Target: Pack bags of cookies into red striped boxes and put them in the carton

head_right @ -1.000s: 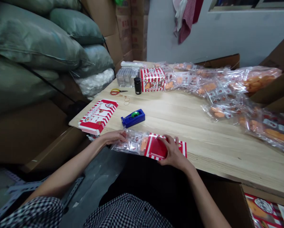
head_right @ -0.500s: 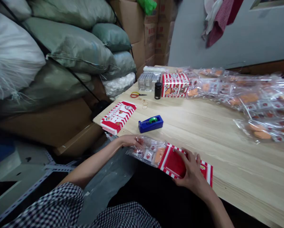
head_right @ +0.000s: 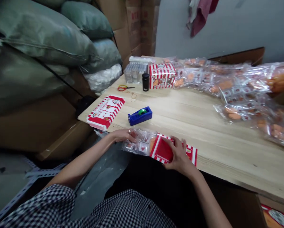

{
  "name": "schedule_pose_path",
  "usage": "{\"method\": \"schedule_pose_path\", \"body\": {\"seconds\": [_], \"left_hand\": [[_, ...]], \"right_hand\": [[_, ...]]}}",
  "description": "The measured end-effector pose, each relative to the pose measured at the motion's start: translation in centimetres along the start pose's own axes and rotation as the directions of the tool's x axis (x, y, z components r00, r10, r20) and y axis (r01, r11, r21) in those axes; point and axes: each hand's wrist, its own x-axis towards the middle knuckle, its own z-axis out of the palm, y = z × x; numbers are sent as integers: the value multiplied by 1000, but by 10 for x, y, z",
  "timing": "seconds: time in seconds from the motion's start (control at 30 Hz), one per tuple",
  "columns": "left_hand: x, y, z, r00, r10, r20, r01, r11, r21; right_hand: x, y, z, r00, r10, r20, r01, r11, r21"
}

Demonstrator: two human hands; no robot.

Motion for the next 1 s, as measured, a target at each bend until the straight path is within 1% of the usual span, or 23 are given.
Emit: {"method": "schedule_pose_path", "body": {"seconds": [0.1, 0.17, 0.23, 0.3, 0.43, 0.5, 0.57, 0.63, 0.73, 0.77, 0.83, 0.87, 0.93, 0.97, 1.0], "left_hand": [[-3, 1, 9, 1000, 28, -14, -29, 999, -21], [-7, 2, 14, 993, 87, -75, -90, 995, -41], [-8, 3, 16, 977, 144, -157, -154, 987, -50], [-7, 5, 15, 964, 158, -213, -162, 987, 0], [-3, 16, 2, 971, 118, -207, -88, 985, 146], [1, 23, -4, 978, 103, -181, -74, 984, 161], [7, 27, -5, 984, 87, -157, -62, 985, 162], [18, 27, 1, 987, 78, -137, -59, 988, 141], [39, 19, 24, 986, 92, -137, -80, 993, 90], [46, 15, 33, 982, 109, -156, -98, 992, 74], [54, 9, 48, 961, 156, -228, -149, 988, 49], [55, 7, 52, 945, 181, -272, -176, 983, 42], [49, 6, 54, 916, 215, -338, -211, 976, 51], [42, 8, 52, 911, 219, -350, -210, 976, 63], [33, 11, 49, 914, 220, -342, -205, 976, 79]], "right_hand": [[0, 0, -2, 1000, 13, -4, -13, 1000, 8], [0, 2, -1, 1000, 8, -12, -7, 1000, 13], [0, 4, 0, 1000, 5, -16, -5, 1000, 10], [0, 4, 0, 1000, 6, -22, -6, 1000, 5], [0, -1, -3, 999, 16, -29, -16, 1000, 12], [0, -2, -6, 1000, 20, -13, -20, 1000, 13], [1, -3, -8, 1000, 8, 12, -8, 1000, 14], [1, -3, -9, 1000, -8, 29, 7, 1000, 19], [2, -4, -9, 1000, -14, 20, 14, 999, 32], [3, -4, -9, 1000, -9, 7, 8, 999, 36], [3, -3, -9, 1000, 10, -24, -9, 999, 43], [2, -2, -9, 999, 20, -38, -19, 999, 44], [0, -1, -9, 997, 40, -62, -37, 998, 41], [-2, -1, -10, 996, 47, -75, -45, 998, 34], [-4, -2, -11, 994, 53, -94, -51, 998, 23]]}}
